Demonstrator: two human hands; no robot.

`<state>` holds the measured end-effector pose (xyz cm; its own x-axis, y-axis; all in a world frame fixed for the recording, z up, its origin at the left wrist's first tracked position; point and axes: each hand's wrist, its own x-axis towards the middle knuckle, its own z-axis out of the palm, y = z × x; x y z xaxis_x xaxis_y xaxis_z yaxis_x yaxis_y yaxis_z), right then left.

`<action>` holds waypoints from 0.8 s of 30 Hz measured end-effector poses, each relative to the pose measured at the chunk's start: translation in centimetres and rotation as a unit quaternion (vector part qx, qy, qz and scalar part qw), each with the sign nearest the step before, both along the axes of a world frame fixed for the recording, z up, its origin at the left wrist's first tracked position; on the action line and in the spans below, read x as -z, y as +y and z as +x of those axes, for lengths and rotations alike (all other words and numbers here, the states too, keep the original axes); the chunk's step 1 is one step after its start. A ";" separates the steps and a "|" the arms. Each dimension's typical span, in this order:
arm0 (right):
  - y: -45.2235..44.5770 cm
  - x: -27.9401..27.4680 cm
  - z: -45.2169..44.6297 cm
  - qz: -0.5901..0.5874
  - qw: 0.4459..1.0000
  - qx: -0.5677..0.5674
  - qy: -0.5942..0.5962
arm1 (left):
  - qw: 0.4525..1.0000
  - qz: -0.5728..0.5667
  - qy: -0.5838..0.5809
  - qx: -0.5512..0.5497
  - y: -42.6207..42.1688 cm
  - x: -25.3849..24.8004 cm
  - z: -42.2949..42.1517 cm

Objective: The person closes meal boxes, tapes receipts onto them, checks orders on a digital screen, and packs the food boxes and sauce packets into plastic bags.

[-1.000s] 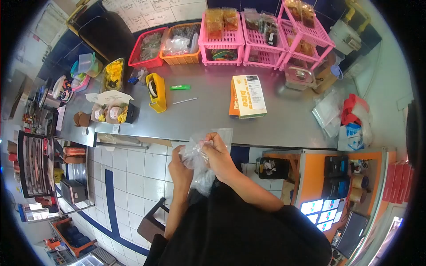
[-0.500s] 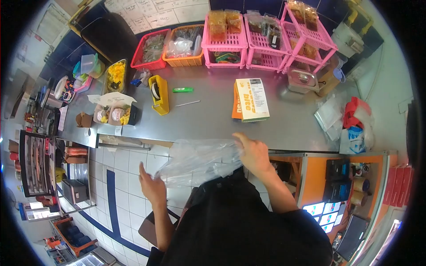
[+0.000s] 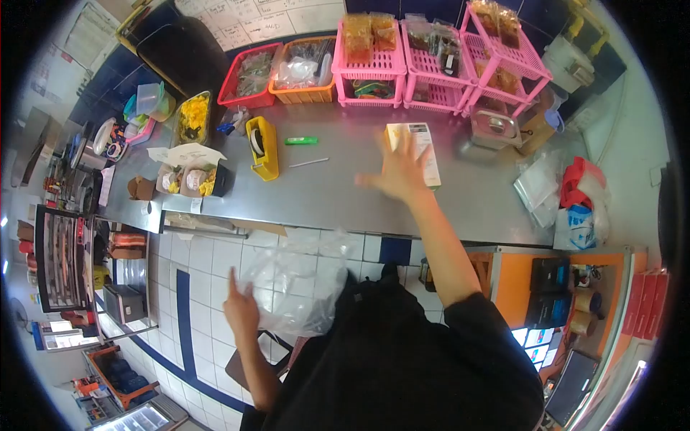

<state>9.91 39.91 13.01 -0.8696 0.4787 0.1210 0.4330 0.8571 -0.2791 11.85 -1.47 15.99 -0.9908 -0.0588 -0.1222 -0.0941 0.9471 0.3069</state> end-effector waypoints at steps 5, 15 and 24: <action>6.0 3.8 -1.5 -0.100 0.966 0.222 -0.083 | 0.992 -0.045 -0.033 0.116 0.7 2.2 2.4; 11.4 7.9 10.8 -0.160 0.881 0.397 -0.202 | 0.998 0.038 0.008 -0.057 -2.2 2.6 2.6; 5.5 8.3 -7.1 -0.187 0.933 0.253 -0.175 | 0.998 0.033 0.013 -0.057 1.2 2.1 0.8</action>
